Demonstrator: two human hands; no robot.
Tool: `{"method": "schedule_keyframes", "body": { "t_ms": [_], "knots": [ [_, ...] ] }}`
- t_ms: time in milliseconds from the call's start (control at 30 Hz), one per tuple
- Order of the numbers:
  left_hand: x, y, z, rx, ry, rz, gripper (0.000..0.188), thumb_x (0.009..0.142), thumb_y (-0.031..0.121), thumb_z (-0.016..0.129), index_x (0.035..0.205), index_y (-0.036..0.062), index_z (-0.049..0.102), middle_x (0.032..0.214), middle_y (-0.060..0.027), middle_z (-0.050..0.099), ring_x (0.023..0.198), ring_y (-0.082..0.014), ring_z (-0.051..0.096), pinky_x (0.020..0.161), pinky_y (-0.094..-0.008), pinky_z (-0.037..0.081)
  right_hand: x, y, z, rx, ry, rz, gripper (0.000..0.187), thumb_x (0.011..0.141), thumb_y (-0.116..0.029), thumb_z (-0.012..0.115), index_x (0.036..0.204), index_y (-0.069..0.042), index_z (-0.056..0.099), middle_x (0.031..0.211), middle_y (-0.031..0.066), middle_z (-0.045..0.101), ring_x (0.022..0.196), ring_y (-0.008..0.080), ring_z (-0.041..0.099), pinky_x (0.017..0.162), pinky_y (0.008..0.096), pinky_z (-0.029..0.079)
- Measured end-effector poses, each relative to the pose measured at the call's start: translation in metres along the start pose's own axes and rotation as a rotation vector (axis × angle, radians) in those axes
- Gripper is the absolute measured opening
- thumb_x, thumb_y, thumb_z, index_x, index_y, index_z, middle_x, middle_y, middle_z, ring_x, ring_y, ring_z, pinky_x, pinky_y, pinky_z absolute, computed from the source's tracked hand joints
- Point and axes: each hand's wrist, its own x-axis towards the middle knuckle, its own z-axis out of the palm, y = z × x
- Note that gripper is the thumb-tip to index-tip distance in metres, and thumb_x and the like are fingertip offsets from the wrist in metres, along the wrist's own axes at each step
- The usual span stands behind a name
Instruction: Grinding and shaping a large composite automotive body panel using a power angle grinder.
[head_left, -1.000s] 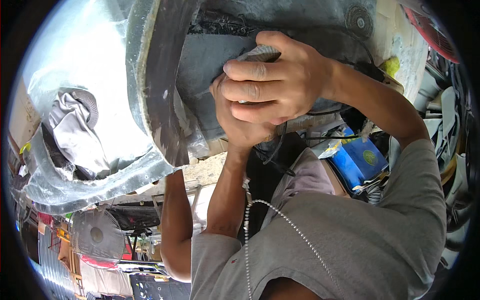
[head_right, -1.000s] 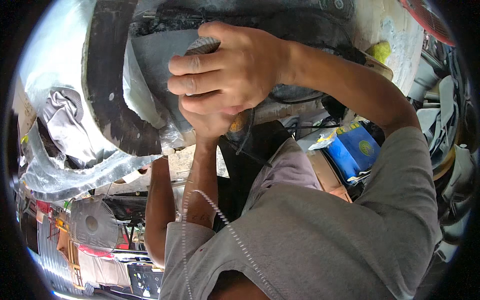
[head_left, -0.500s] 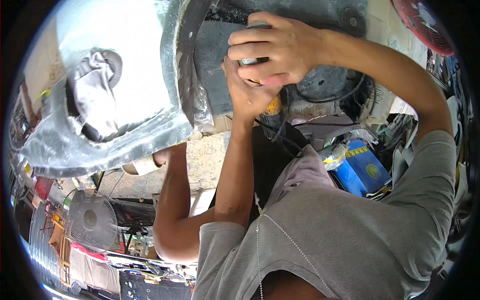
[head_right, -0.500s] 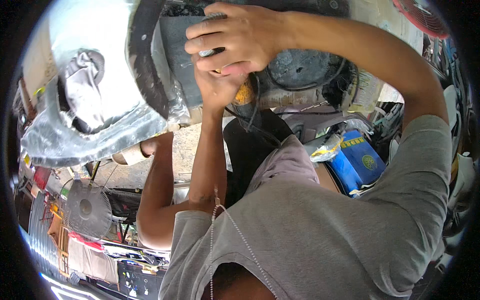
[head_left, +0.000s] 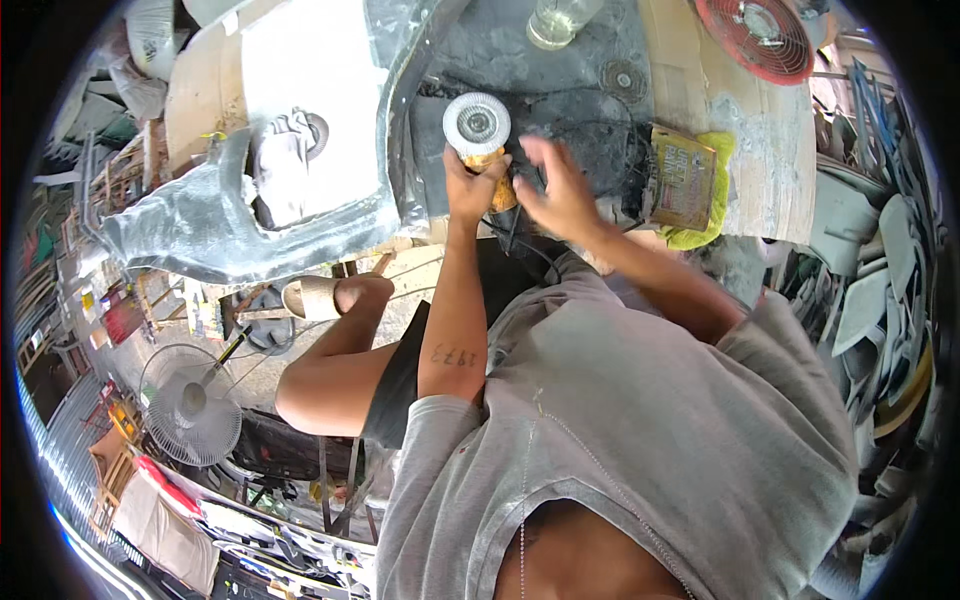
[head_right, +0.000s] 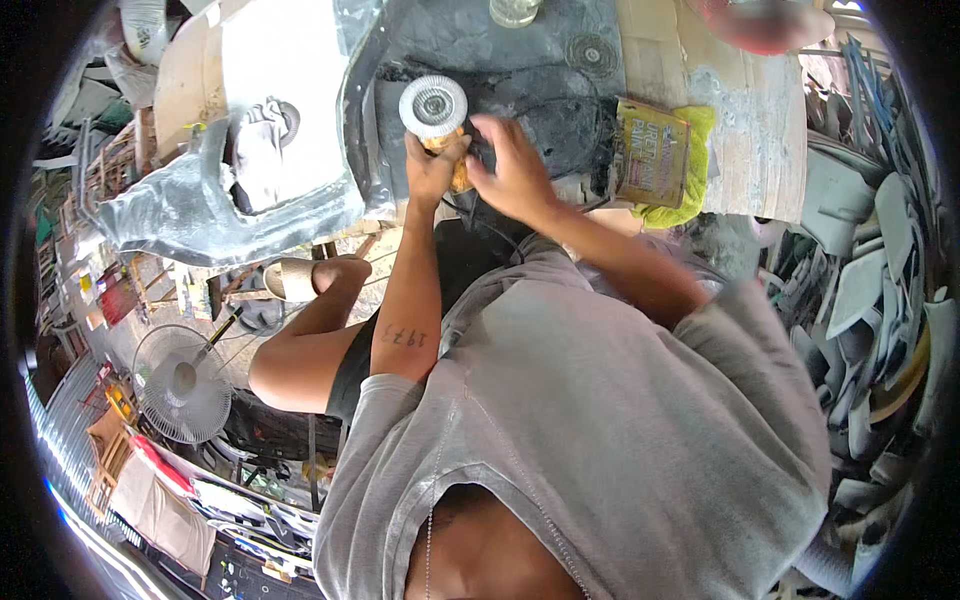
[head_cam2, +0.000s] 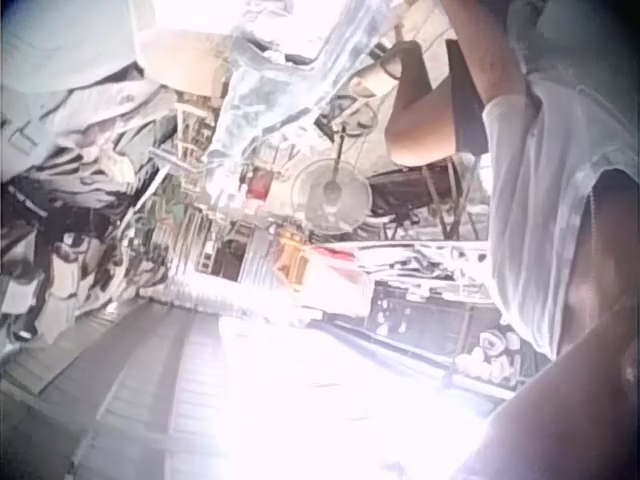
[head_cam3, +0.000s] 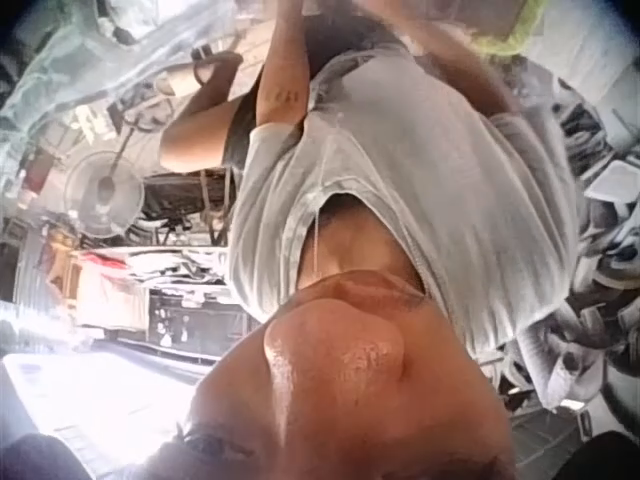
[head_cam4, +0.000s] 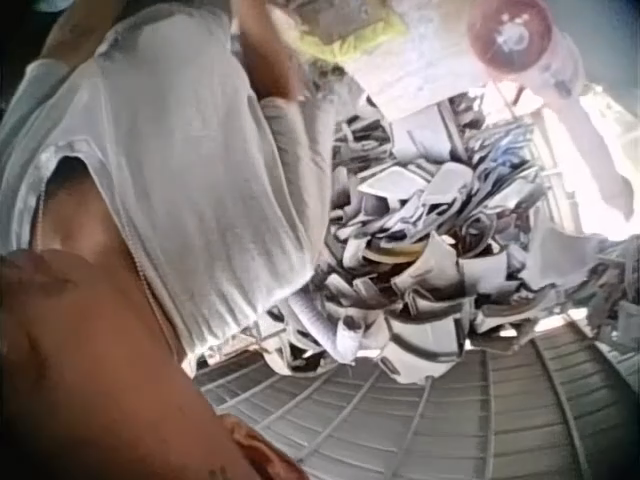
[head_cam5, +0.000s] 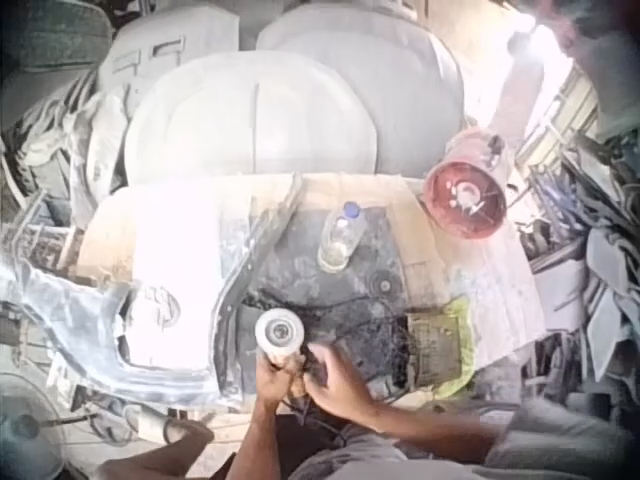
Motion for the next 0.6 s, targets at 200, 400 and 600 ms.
{"method": "schedule_keyframes", "body": {
  "t_ms": [200, 400, 600],
  "knots": [
    [-0.013, 0.040, -0.016, 0.183, -0.142, -0.256, 0.057, 0.082, 0.006, 0.077, 0.130, 0.0002, 0.046, 0.122, -0.0100, 0.060, 0.105, -0.0173, 0.061, 0.091, -0.0327, 0.050, -0.052, 0.004, 0.045, -0.056, -0.247, 0.302, 0.077, 0.076, -0.034, 0.078, 0.134, 0.000, 0.041, 0.122, 0.0283, 0.055, 0.108, 0.0430, 0.059, 0.089, 0.0501, 0.050],
    [-0.056, 0.058, -0.031, 0.053, -0.308, -0.292, 0.060, 0.091, 0.002, 0.065, 0.145, -0.0009, 0.041, 0.129, -0.0113, 0.060, 0.122, -0.0177, 0.054, 0.101, -0.0314, 0.043, -0.004, 0.024, 0.047, -0.042, -0.476, 0.576, 0.075, 0.064, -0.036, 0.082, 0.120, 0.000, 0.048, 0.115, 0.0276, 0.061, 0.105, 0.0443, 0.063, 0.086, 0.0510, 0.053],
    [-0.105, 0.051, -0.060, 0.211, -0.368, -0.588, 0.046, 0.094, 0.006, 0.064, 0.136, -0.0054, 0.050, 0.127, -0.0133, 0.063, 0.109, -0.0178, 0.063, 0.096, -0.0289, 0.050, 0.013, 0.043, -0.011, -0.280, -0.420, 0.302, 0.063, 0.065, -0.033, 0.080, 0.115, -0.005, 0.056, 0.110, 0.0244, 0.059, 0.100, 0.0440, 0.063, 0.084, 0.0518, 0.053]
  ]
}}
